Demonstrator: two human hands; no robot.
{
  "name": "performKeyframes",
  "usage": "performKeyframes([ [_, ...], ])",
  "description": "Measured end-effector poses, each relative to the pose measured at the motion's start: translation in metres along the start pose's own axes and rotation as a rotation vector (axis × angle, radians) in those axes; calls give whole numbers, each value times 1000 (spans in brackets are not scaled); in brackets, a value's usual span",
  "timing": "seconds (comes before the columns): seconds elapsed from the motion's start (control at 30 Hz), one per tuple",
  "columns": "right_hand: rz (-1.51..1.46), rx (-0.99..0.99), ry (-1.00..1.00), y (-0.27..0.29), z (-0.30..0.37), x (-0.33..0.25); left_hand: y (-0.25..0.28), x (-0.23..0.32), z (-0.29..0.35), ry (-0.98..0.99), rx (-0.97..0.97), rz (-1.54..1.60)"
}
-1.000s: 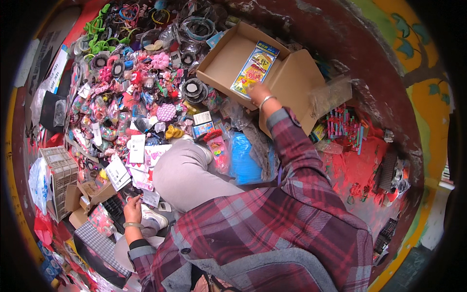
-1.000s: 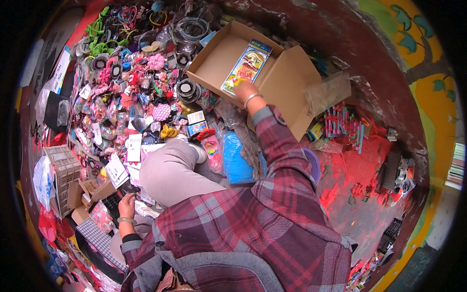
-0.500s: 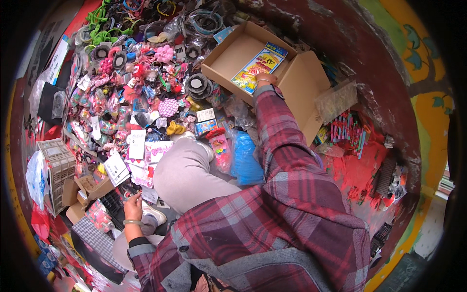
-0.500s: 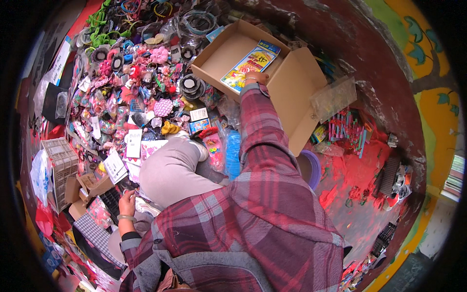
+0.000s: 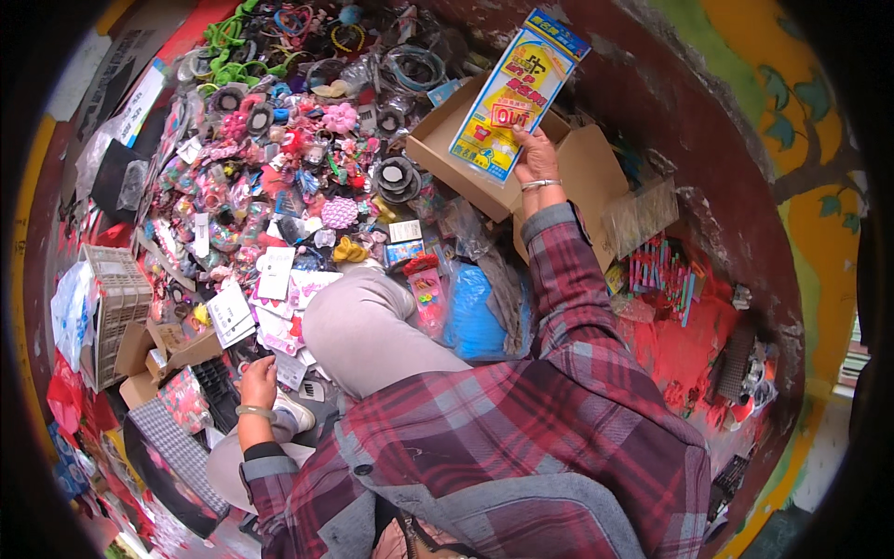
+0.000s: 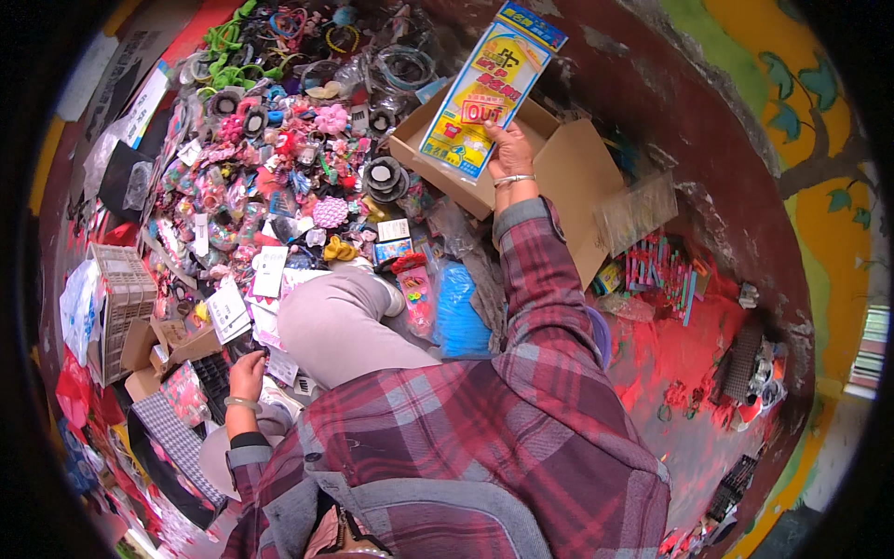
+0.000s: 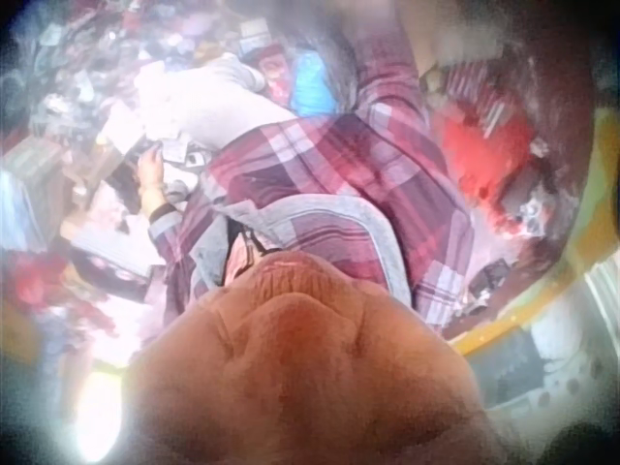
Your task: The person sits on the floor surrounded by a large pile of assorted small items and packaging. They pick up various plastic bags containing hair accessories, examine the contents, and place them into a nearby cardboard box.
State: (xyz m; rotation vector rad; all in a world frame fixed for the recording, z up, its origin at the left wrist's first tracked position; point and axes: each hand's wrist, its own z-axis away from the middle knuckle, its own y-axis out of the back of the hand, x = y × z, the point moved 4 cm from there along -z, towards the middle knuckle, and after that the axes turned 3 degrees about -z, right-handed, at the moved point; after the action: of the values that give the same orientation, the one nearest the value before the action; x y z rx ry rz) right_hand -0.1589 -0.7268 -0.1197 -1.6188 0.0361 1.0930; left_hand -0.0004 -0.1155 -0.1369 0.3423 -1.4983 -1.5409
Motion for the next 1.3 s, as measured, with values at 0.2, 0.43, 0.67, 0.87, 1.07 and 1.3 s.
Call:
performKeyframes([
  [0.2, -61, -243, -352, -151, 52, 44, 31, 15, -1, -21, 113, 101],
  [0.43, 137, -579, -693, -328, 137, 137, 144, 50, 0, -90, 367, 544],
  [0.67, 284, -834, -947, -417, 241, 228, 238, 16, 31, -236, 560, 1663],
  [0.87, 401, -1058, -1011, -419, 297, 282, 225, -38, 56, -126, 785, 1807],
  [1.07, 595, -1078, -992, -394, 289, 330, 204, -68, 53, 77, 845, 1702],
  [1.3, 681, -1113, -1159, -396, 288, 333, 211, -99, 55, 120, 1131, 1852],
])
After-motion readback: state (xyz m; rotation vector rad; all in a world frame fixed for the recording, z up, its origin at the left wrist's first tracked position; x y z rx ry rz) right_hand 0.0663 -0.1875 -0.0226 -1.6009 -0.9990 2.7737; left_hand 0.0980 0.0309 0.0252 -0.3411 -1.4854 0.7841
